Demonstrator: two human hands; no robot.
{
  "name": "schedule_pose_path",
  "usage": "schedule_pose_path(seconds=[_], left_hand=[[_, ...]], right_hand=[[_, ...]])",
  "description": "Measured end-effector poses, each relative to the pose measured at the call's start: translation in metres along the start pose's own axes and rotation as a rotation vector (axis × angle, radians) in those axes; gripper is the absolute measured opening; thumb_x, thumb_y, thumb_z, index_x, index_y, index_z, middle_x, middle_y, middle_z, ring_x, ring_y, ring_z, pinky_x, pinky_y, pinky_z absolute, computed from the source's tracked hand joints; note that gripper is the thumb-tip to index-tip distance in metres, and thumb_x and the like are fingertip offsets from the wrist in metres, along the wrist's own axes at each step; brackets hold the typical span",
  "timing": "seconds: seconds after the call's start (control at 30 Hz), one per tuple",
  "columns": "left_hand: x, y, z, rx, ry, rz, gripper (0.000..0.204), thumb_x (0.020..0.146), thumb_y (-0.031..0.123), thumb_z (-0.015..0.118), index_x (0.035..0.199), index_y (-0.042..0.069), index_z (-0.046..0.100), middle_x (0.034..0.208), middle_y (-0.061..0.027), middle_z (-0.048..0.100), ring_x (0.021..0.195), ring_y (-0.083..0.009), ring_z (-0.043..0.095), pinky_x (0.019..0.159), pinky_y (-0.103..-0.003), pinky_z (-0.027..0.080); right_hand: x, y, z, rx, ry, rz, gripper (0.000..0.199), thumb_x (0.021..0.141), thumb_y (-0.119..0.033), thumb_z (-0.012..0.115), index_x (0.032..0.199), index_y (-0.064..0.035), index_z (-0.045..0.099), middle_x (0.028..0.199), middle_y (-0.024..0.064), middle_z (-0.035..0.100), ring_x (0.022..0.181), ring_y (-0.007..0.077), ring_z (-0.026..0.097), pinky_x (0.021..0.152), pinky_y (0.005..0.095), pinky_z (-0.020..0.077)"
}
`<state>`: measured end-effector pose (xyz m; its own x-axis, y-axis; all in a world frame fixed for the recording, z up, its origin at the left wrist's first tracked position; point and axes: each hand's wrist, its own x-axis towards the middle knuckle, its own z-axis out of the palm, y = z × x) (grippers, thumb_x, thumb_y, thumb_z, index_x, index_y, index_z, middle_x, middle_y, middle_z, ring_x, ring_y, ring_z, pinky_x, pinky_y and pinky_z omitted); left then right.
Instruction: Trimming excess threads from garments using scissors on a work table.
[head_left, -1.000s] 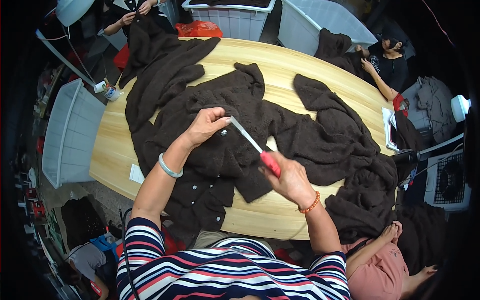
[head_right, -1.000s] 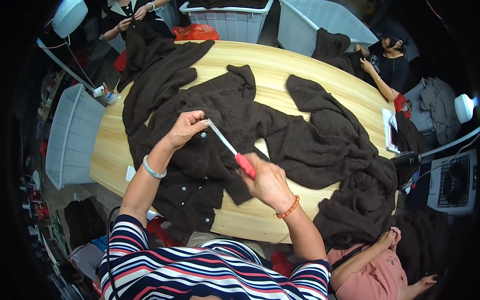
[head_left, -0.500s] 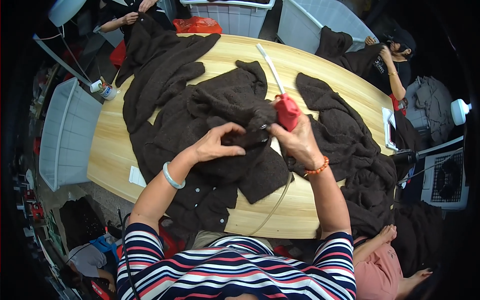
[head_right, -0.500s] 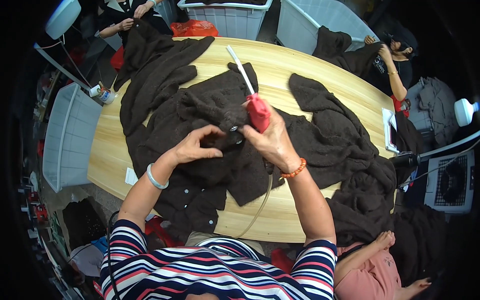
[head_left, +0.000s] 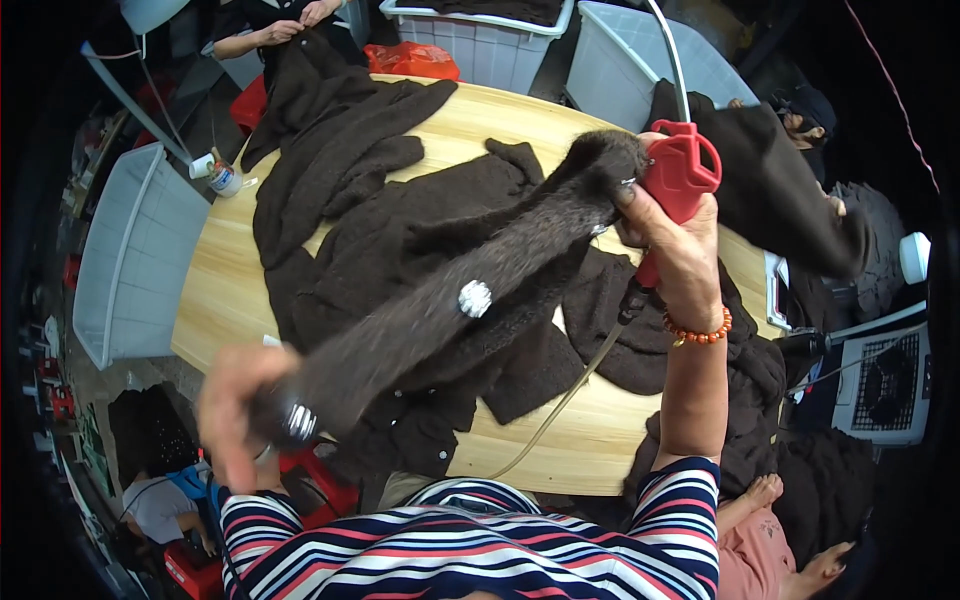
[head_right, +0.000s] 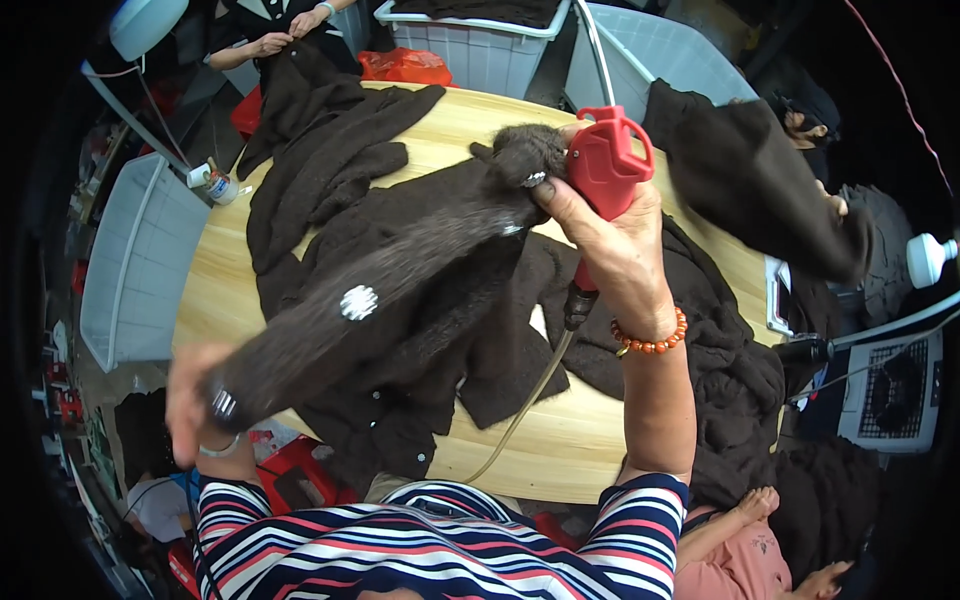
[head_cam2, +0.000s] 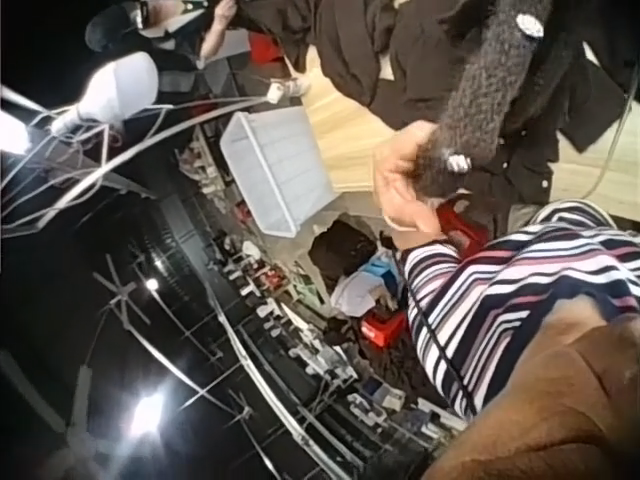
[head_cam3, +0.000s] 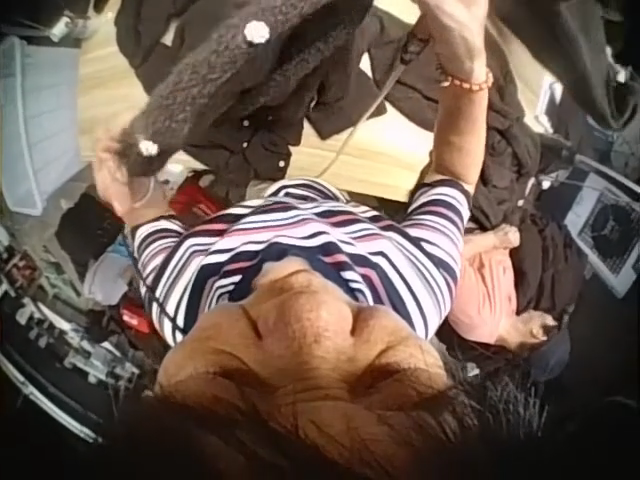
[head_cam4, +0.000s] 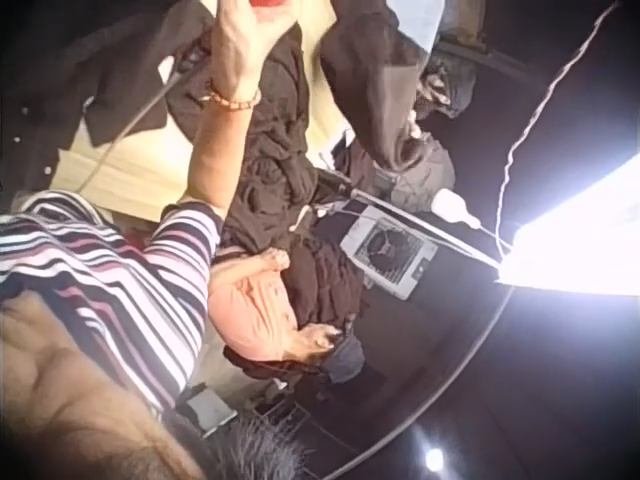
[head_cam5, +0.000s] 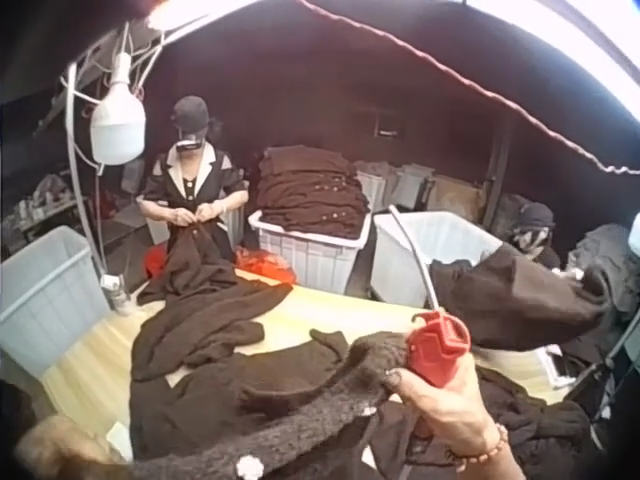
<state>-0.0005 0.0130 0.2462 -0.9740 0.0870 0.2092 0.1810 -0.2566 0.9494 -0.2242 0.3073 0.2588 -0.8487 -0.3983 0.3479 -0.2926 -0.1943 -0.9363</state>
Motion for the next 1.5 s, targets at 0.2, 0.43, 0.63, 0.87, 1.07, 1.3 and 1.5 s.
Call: schedule_pose_path(seconds=[0.2, 0.43, 0.63, 0.87, 1.07, 1.3, 1.5], left_hand=[[0.019, -0.047, -0.016, 0.330, -0.003, -0.416, 0.020, 0.087, 0.013, 0.061, 0.094, -0.005, 0.059, 0.087, -0.0102, 0.065, 0.081, -0.0096, 0.060, 0.068, -0.028, 0.047], [-0.014, -0.217, -0.028, -0.391, 0.150, -0.762, 0.033, 0.095, 0.008, 0.057, 0.127, -0.001, 0.054, 0.119, -0.0073, 0.063, 0.107, -0.0150, 0.061, 0.096, -0.030, 0.048], [0.033, -0.214, -0.027, -0.633, 0.203, -0.582, 0.044, 0.099, 0.022, 0.052, 0.134, -0.004, 0.045, 0.132, -0.0151, 0.054, 0.122, -0.0234, 0.053, 0.103, -0.038, 0.045], [0.072, -0.244, 0.003, -0.602, 0.501, -0.524, 0.026, 0.090, 0.005, 0.062, 0.114, -0.002, 0.059, 0.110, -0.0112, 0.066, 0.097, -0.0215, 0.065, 0.089, -0.034, 0.054], [0.057, -0.276, 0.034, -0.464, 0.598, -0.528, 0.016, 0.091, 0.005, 0.063, 0.105, -0.001, 0.063, 0.101, -0.0082, 0.068, 0.091, -0.0185, 0.066, 0.083, -0.032, 0.055], [0.045, -0.294, 0.054, -0.572, 0.640, -0.432, 0.019, 0.090, 0.000, 0.062, 0.109, 0.001, 0.062, 0.103, -0.0069, 0.067, 0.095, -0.0159, 0.065, 0.084, -0.030, 0.053], [0.023, -0.297, 0.059, -0.379, 0.517, -0.480, 0.022, 0.089, 0.002, 0.064, 0.112, 0.001, 0.062, 0.107, -0.0065, 0.066, 0.096, -0.0159, 0.063, 0.089, -0.030, 0.051]], right_hand=[[0.038, 0.074, 0.020, -0.324, -0.016, -0.169, 0.033, 0.085, -0.006, 0.068, 0.116, -0.0029, 0.056, 0.100, 0.0037, 0.062, 0.091, 0.0103, 0.057, 0.081, 0.0264, 0.0471], [0.023, 0.211, 0.002, -0.912, -0.221, 0.440, 0.038, 0.083, -0.026, 0.070, 0.107, -0.0003, 0.055, 0.092, 0.0222, 0.064, 0.090, 0.0359, 0.063, 0.084, 0.0415, 0.0473], [-0.025, 0.165, -0.014, -0.866, -0.203, 0.455, 0.034, 0.089, -0.029, 0.064, 0.108, -0.0027, 0.055, 0.089, 0.0244, 0.063, 0.088, 0.0395, 0.062, 0.079, 0.0437, 0.0479], [-0.094, 0.084, 0.001, -0.956, -0.493, 0.414, 0.029, 0.090, -0.029, 0.062, 0.104, -0.0045, 0.058, 0.073, 0.0241, 0.063, 0.072, 0.0420, 0.064, 0.066, 0.0469, 0.0505], [-0.175, 0.058, -0.007, -1.021, -0.785, 0.503, 0.027, 0.088, -0.031, 0.063, 0.099, -0.0064, 0.060, 0.059, 0.0197, 0.060, 0.058, 0.0389, 0.062, 0.056, 0.0470, 0.0493], [-0.196, 0.062, -0.005, -0.983, -0.836, 0.476, 0.026, 0.090, -0.030, 0.060, 0.095, -0.0055, 0.059, 0.061, 0.0197, 0.062, 0.060, 0.0378, 0.064, 0.056, 0.0474, 0.0502], [-0.190, 0.061, -0.020, -1.012, -0.589, 0.553, 0.027, 0.090, -0.030, 0.061, 0.103, -0.0062, 0.056, 0.065, 0.0206, 0.063, 0.064, 0.0384, 0.065, 0.059, 0.0478, 0.0504]])
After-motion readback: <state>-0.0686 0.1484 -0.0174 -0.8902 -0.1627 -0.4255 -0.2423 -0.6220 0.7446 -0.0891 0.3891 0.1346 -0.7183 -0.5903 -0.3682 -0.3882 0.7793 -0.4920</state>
